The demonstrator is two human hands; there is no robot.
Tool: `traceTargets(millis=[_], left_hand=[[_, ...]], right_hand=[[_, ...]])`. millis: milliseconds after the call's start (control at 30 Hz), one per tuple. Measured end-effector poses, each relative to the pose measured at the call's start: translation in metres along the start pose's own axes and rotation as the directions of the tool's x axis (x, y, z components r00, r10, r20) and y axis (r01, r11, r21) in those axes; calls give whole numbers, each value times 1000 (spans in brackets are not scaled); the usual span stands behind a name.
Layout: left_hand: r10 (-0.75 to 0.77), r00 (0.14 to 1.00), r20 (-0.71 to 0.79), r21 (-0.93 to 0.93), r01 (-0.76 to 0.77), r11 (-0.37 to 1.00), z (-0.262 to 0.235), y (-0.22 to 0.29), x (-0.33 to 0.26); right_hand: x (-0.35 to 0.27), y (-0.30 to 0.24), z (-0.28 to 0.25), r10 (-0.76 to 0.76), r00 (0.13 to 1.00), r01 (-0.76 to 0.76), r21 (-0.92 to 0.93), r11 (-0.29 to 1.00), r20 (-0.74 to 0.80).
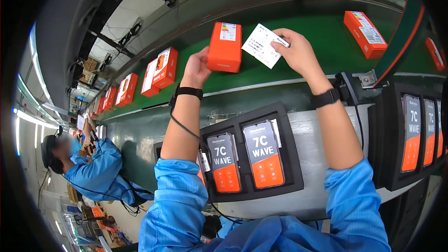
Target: Handling and applying labels to smartphone boxes on a factory assembly line.
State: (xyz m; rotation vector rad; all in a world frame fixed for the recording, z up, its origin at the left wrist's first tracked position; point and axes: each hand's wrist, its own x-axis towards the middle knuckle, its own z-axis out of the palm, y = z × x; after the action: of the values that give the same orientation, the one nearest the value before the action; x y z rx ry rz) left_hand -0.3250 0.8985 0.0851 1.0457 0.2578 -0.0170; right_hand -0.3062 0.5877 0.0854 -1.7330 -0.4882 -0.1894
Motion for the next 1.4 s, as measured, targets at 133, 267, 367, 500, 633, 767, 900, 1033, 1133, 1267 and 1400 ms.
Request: traceTargets(millis=[133,267,367,500,633,767,900,1033,1133,1267,1400], left_hand=[[357,913,-199,473,-229,851,-12,17,-73],[422,900,-104,671,-250,698,-17,21,-202],[451,850,-273,837,-22,547,-62,-19,-286],[370,833,-410,900,305,311,-76,-63,-373],[380,844,-378,921,299,252,-73,-70,-371],[341,804,-486,805,260,534,-91,-84,-349],[302,886,-351,774,93,626,-88,-85,-355],[97,873,-477,354,90,931,-73,-63,-367],[-13,937,-349,563,221,796,-87,-53,-362],[-53,972,-227,504,164,848,-82,-61,-360],[224,900,-373,385,-70,920,-103,-54,-381]], right_hand=[[32,17,40,-96,993,96,1,995,74],[73,43,74,-192,969,206,-82,975,156],[74,50,83,-239,958,285,-477,831,156],[51,-26,85,-476,878,458,-376,805,51],[-43,-143,88,-609,756,637,-53,769,240],[-119,-161,110,-533,699,640,-83,764,477],[-155,-144,136,-435,714,606,-173,776,549],[-155,-139,153,-261,805,458,-277,845,533],[-146,-136,160,-194,885,336,-293,895,422],[-147,-141,174,-115,925,209,-232,950,362],[-168,-120,189,-205,802,404,-256,878,560]])
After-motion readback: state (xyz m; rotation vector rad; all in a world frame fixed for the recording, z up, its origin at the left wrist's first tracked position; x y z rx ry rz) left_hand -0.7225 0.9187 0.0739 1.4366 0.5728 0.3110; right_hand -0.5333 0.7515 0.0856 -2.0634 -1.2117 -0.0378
